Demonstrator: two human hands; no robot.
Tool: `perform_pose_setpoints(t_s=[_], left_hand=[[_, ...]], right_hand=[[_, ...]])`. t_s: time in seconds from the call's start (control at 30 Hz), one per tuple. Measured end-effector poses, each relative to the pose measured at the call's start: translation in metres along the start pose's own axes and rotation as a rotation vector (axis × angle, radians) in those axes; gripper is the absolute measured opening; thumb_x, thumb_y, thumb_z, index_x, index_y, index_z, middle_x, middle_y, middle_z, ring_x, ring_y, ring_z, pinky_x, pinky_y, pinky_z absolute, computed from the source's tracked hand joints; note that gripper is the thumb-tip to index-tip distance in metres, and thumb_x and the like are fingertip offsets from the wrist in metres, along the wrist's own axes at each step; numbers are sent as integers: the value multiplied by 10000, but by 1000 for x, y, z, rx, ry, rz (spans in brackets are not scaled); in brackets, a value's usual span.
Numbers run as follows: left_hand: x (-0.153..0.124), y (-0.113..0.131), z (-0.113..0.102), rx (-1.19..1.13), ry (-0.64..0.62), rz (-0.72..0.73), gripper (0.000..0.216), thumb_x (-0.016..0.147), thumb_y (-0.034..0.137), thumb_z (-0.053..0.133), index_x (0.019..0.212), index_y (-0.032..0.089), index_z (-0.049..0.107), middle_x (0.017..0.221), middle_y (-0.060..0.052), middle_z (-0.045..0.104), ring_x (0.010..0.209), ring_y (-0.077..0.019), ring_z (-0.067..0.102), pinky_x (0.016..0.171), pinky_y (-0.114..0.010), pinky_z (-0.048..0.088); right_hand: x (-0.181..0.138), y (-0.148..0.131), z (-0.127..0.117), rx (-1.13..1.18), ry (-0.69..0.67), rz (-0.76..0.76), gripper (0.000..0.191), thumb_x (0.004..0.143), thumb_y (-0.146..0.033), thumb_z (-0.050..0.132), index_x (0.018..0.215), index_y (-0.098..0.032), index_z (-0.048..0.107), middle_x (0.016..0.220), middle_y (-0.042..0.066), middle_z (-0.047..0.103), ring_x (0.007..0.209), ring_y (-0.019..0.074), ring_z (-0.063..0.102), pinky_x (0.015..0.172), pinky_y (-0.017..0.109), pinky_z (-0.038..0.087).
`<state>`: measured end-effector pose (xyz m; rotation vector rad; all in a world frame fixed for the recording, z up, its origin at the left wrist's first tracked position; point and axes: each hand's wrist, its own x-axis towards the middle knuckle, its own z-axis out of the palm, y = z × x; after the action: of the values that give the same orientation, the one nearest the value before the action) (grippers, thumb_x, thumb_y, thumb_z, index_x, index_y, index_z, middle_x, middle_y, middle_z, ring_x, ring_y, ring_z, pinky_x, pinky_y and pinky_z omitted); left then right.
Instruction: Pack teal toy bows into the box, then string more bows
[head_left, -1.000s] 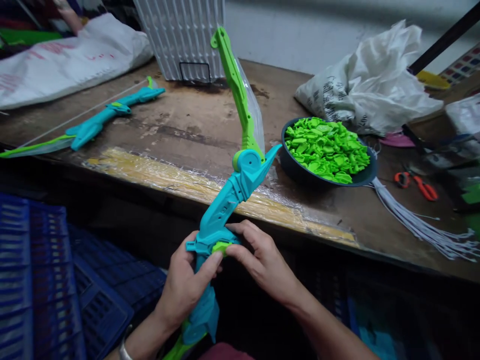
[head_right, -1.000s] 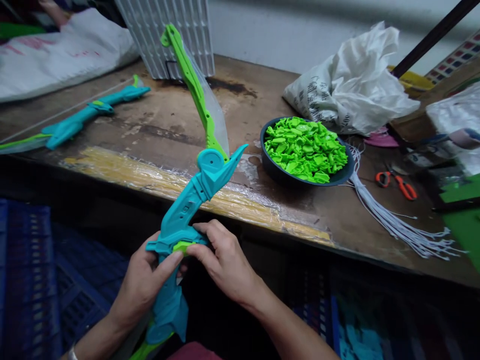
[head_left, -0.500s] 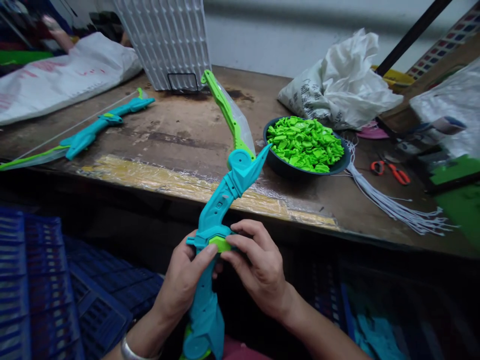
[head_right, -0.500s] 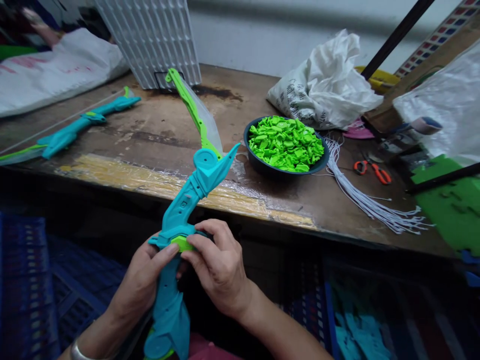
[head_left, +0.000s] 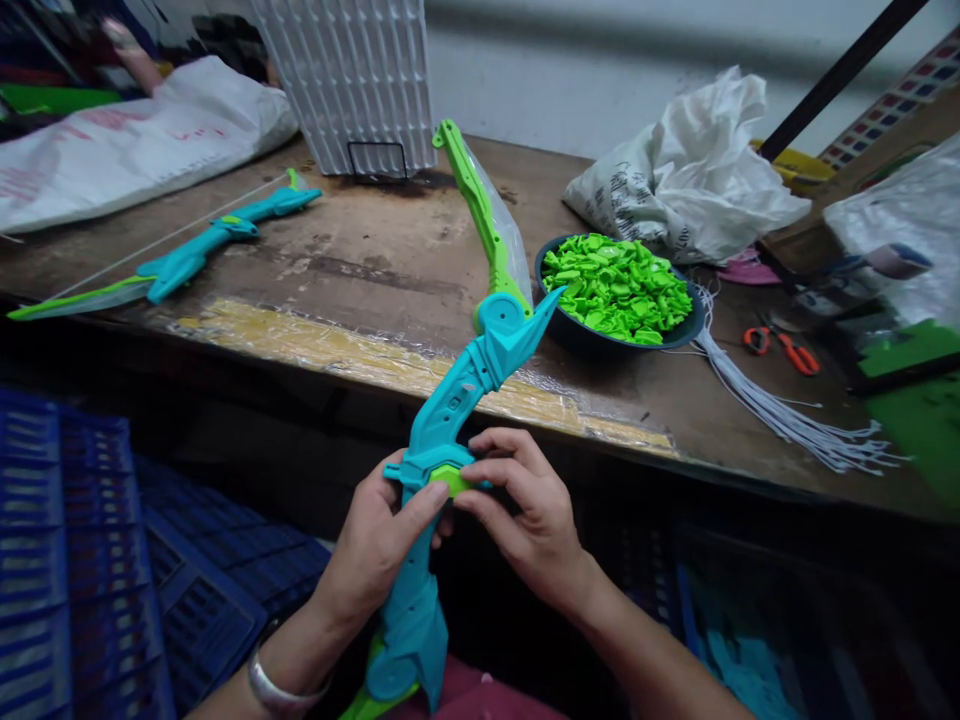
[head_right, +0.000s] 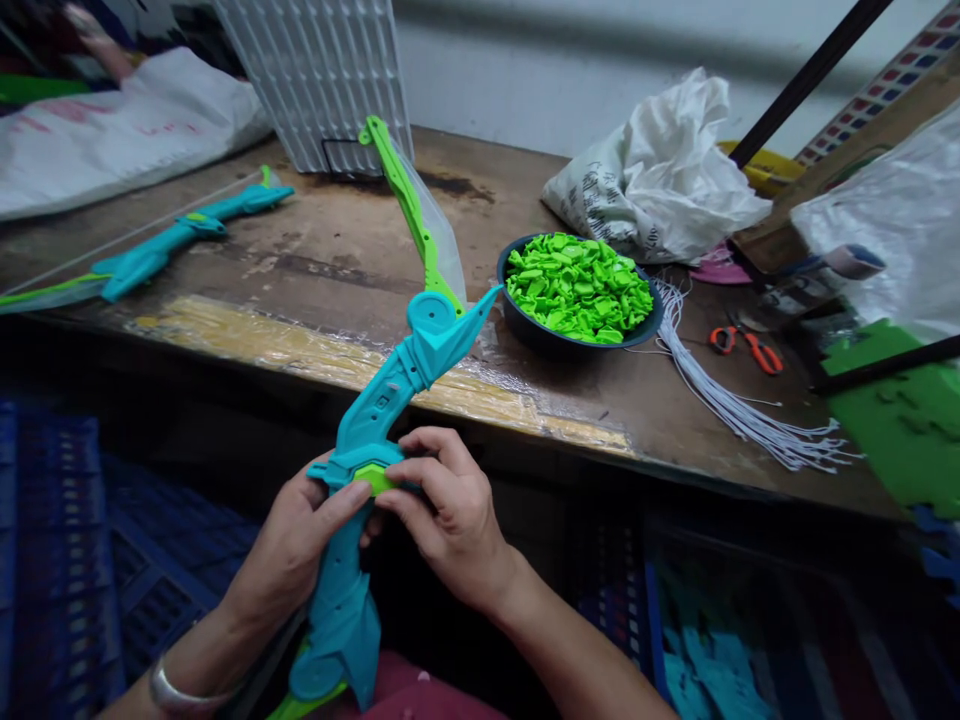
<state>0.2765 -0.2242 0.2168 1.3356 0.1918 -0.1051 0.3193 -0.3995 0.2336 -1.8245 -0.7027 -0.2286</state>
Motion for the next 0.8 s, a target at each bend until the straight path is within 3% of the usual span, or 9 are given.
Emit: perform_pose_setpoints(t_s=[0.13,0.23,0.47,0.57,0.63,0.7,0.8], left_hand=[[-1,1,-4,201,34,96,320,892,497,730,976,195,664,736,1,676,621,-151,605,584,-225,508],[-4,0,-7,384,53,208,229,901,435,707,910,207,683,731,5,678,649,-154,617,626,-219,502],[4,-16,-17,484,109,223,338,838,543,741,939,221,721,808,-25,740,702,-207,680,649,-239,546],[12,-16,-17,362,76,81,468,782,605,785,1019,210,702,750,-27,719,654,-219,667,596,-255,552],[17,-13,-19,203,94,-50,539,752,604,819,1094,220,656,729,-14,702,610,-209,647,544,-249,542],[23,-9,-28,41,115,-123,570,718,566,862,1107,226,622,716,-13,690,573,-196,622,502,-242,527],[36,-2,-48,-216,55,-137,499,726,466,872,1073,179,659,643,-31,648,522,-179,581,450,-231,498]], right_hand=[[6,5,0,401,-150,434,482,806,-318,845,1226,-227,627,1167,67,687,1071,206,689,897,332,597],[6,9,0,409,-240,522,363,799,-320,828,1095,-181,668,1026,44,698,942,182,686,835,310,588],[-5,21,13,262,-147,512,322,748,-319,868,974,-164,699,931,8,677,844,148,643,734,249,538],[3,23,9,161,-169,442,317,779,-366,871,986,-174,728,913,-1,697,819,147,658,705,239,534],[20,22,-8,99,-224,319,271,829,-363,837,1021,-201,737,902,-14,704,804,141,657,705,242,537],[49,26,-39,-34,-186,160,195,878,-333,792,1029,-224,735,894,-19,710,797,136,652,733,256,540],[108,46,-98,-403,115,-19,54,924,-222,703,941,-191,744,890,17,720,816,152,654,794,287,531]])
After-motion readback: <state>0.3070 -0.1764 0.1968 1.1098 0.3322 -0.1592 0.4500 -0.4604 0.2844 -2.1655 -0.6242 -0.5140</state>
